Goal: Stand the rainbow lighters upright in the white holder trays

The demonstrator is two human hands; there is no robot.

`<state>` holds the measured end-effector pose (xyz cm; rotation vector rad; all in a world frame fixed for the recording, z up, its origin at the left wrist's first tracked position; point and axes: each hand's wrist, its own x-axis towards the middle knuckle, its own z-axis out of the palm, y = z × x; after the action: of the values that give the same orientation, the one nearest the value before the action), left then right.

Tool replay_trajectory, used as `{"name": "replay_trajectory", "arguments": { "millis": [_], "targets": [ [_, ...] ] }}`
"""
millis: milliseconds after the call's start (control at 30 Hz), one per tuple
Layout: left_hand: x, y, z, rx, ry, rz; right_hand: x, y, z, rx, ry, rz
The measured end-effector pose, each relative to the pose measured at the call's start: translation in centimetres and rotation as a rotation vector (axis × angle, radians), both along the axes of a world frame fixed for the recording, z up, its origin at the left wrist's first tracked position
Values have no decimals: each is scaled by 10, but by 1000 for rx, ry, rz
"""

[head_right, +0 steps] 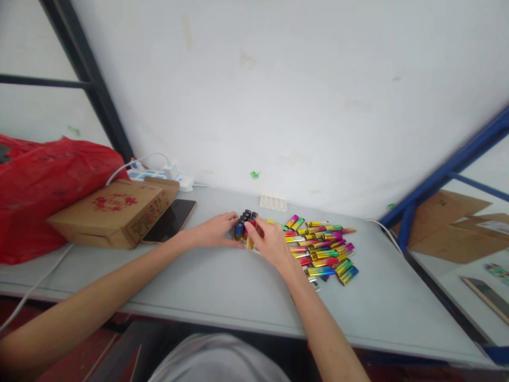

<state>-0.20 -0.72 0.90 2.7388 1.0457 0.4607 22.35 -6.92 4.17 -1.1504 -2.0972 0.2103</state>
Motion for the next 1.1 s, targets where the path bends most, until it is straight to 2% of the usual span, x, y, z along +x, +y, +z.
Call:
{"name": "replay_trajectory", "arguments": {
  "millis": [500, 733, 833, 967, 1100],
  "targets": [
    [-1, 1, -2, -25, -23, -2, 8, 7, -10, 13, -170, 109],
    [-1, 0, 0, -36, -17, -12, 5, 5, -6, -119, -193, 151],
    [-1, 0, 0, -43, -28, -13, 4, 6, -8, -86, -262, 103],
    [-1, 1, -1, -39, -5, -3, 2, 9, -13, 13, -345, -60],
    [-1, 1, 1, -28, 20, 7, 5, 11, -11, -39, -274, -18]
  ]
}}
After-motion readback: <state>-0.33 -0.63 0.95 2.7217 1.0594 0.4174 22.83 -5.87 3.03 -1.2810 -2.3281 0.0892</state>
